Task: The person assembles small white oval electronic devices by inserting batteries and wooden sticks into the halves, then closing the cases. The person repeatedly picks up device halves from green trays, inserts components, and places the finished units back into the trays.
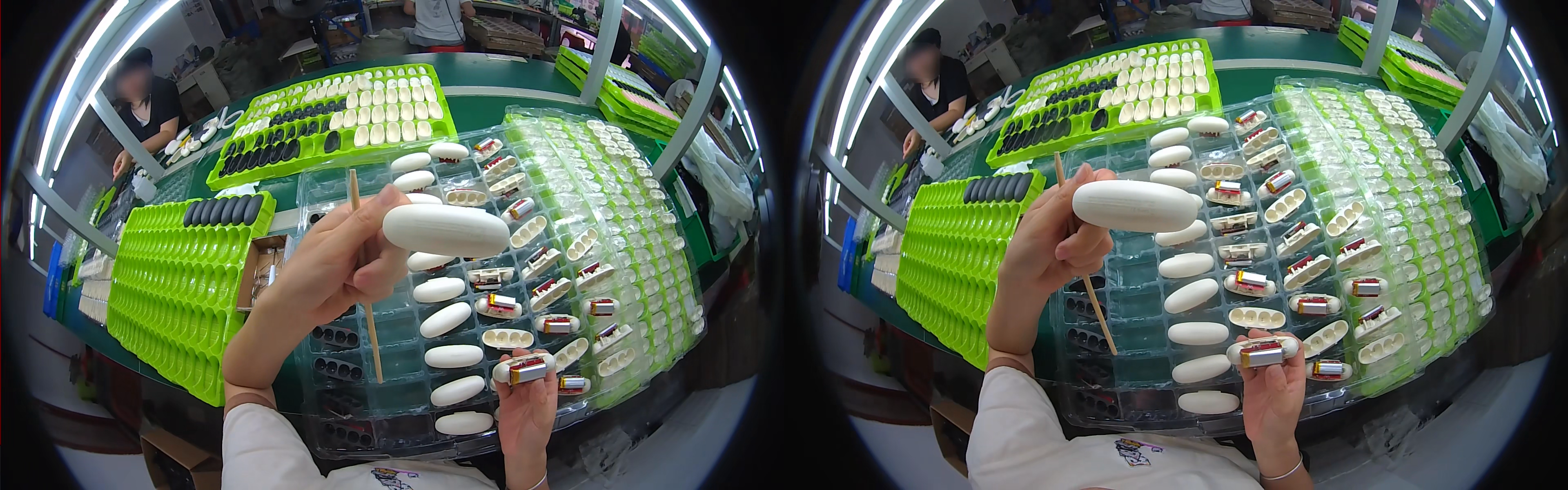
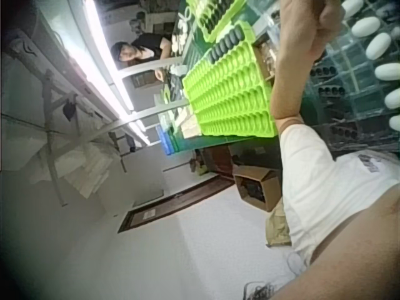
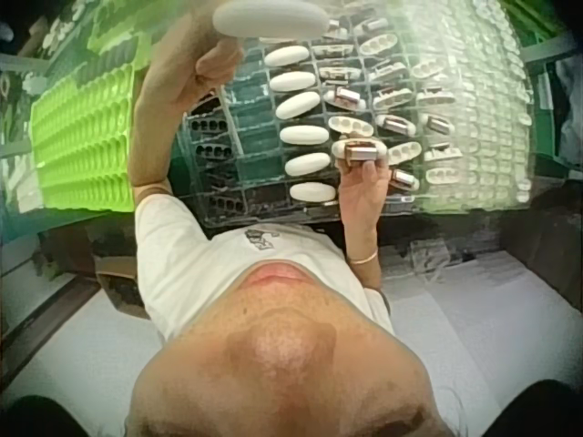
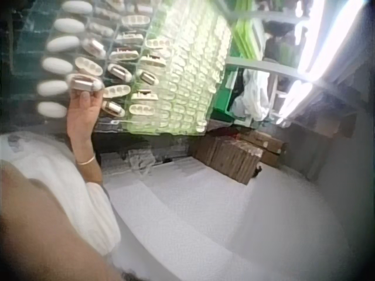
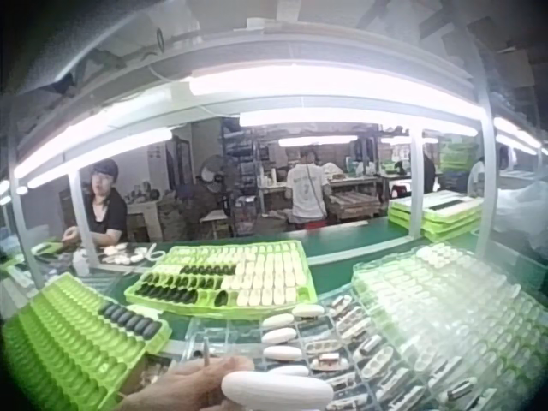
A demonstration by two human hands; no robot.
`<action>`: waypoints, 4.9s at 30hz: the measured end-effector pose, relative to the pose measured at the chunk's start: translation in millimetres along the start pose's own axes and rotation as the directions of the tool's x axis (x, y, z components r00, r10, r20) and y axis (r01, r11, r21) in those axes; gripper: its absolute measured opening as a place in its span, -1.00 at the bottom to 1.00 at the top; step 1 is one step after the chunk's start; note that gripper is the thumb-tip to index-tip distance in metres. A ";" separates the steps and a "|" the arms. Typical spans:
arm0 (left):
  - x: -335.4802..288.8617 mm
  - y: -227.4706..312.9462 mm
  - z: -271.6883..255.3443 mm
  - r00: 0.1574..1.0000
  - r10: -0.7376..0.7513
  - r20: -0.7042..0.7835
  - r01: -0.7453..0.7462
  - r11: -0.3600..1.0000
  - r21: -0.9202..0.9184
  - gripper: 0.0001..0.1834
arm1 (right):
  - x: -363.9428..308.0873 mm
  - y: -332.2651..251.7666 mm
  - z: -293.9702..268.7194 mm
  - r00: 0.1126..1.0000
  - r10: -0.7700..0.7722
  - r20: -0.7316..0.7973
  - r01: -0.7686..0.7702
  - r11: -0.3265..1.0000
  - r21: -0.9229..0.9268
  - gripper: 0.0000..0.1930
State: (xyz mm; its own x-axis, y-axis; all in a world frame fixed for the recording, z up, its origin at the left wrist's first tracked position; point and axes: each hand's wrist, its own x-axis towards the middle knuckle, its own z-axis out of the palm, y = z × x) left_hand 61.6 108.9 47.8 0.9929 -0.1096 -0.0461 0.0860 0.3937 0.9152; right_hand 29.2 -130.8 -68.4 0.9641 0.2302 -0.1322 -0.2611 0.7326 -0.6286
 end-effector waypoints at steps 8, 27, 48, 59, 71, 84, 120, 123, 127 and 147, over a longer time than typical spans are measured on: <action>-0.2 1.9 3.2 0.999 -0.028 -0.034 0.026 0.999 -0.034 -0.61 | 0.0 0.2 0.1 1.000 -0.003 0.001 0.003 1.000 -0.007 -0.56; 75.8 29.1 -98.0 0.714 0.678 -0.176 -0.103 0.351 0.931 -0.74 | -2.0 1.5 1.0 1.000 -0.012 -0.001 0.012 0.999 -0.053 -0.56; 188.0 -19.1 -228.4 0.884 0.377 -0.276 0.372 -0.212 0.904 -0.75 | -0.1 0.4 0.1 1.000 0.000 -0.011 0.000 1.000 -0.025 -0.58; 143.9 27.5 -174.1 0.912 0.186 -0.364 0.081 0.790 0.607 -0.69 | 0.7 0.1 -1.3 1.000 -0.011 -0.012 0.011 1.000 -0.023 -0.57; 61.1 24.6 -97.5 0.980 0.097 -0.171 -0.051 0.966 0.255 -0.67 | 0.7 2.7 0.0 0.999 -0.017 -0.028 0.016 0.998 -0.059 -0.54; 51.9 19.0 -80.3 0.987 0.129 -0.097 -0.103 0.967 0.233 -0.64 | -1.0 5.4 -0.5 0.997 -0.031 -0.069 0.025 0.996 -0.087 -0.51; 182.2 -13.2 -204.2 0.678 0.702 -0.218 0.429 -0.137 0.893 -0.69 | 0.9 2.7 -0.6 1.000 -0.012 -0.008 0.012 0.999 -0.049 -0.57; 179.8 -19.7 -206.5 0.677 0.714 -0.179 0.443 -0.201 0.874 -0.67 | -0.1 2.6 1.3 1.000 -0.011 -0.004 0.010 0.999 -0.033 -0.57; 158.3 -12.4 -150.6 0.748 0.660 -0.074 0.208 -0.127 0.970 -0.69 | -0.1 2.5 0.5 1.000 -0.014 0.001 0.014 0.999 -0.038 -0.56; -18.6 -89.8 64.4 0.828 0.153 0.539 -0.559 0.172 0.811 -0.71 | -3.2 2.6 -4.3 0.995 -0.093 0.041 0.094 0.995 -0.034 -0.56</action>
State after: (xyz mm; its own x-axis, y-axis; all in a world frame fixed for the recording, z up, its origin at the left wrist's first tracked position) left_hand 30.1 16.8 -7.7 0.7914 -0.5225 0.3173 -0.6071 -0.6111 0.5079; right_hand 25.6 -132.3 -72.9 0.9814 0.1871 -0.0422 -0.1674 0.7288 -0.6640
